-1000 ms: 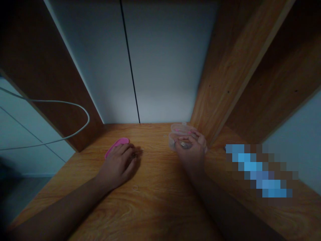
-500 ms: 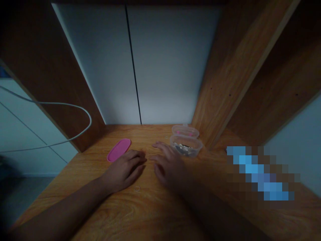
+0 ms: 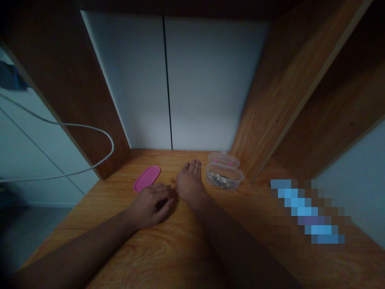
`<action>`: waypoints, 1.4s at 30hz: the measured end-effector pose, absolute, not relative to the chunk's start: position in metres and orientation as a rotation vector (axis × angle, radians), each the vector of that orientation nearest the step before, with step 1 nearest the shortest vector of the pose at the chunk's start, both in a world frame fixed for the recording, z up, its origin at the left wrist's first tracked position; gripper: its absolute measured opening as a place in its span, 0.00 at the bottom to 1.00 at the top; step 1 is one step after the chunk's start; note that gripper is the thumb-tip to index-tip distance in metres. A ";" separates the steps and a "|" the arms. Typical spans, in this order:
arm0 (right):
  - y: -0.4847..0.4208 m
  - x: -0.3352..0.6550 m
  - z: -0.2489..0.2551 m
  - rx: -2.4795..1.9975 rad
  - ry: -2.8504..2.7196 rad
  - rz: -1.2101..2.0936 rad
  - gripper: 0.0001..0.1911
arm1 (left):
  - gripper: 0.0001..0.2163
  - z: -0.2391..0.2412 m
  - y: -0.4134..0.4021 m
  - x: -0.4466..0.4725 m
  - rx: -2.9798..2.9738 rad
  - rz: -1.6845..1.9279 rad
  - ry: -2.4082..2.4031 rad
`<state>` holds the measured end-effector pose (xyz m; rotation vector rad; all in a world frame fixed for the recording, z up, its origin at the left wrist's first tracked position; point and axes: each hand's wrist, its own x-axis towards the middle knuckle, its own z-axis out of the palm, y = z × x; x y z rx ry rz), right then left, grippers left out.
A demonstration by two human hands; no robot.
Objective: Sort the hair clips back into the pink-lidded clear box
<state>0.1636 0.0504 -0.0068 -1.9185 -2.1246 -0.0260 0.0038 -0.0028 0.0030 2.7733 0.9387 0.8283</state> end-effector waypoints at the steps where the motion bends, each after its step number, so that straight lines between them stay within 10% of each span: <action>1: 0.060 0.161 -0.006 -1.989 -2.051 -0.038 0.37 | 0.08 0.003 -0.003 0.003 2.759 0.891 0.930; 8: 0.068 0.152 -0.001 -2.205 -1.876 -0.017 0.43 | 0.11 0.004 0.006 -0.001 2.278 1.379 1.267; 15: -0.015 0.139 0.009 -1.734 -2.283 0.029 0.27 | 0.14 -0.006 0.023 -0.011 1.695 1.665 1.499; 28: -0.104 0.118 0.011 -1.059 -2.540 0.646 0.34 | 0.13 -0.004 0.028 -0.016 1.397 1.820 1.455; 39: 0.005 0.260 0.027 -1.358 -1.591 -0.557 0.15 | 0.15 -0.004 0.022 -0.013 1.522 1.766 1.318; 42: 0.015 0.298 0.014 -1.489 -1.245 -0.464 0.16 | 0.17 -0.004 0.019 -0.012 1.624 1.706 1.269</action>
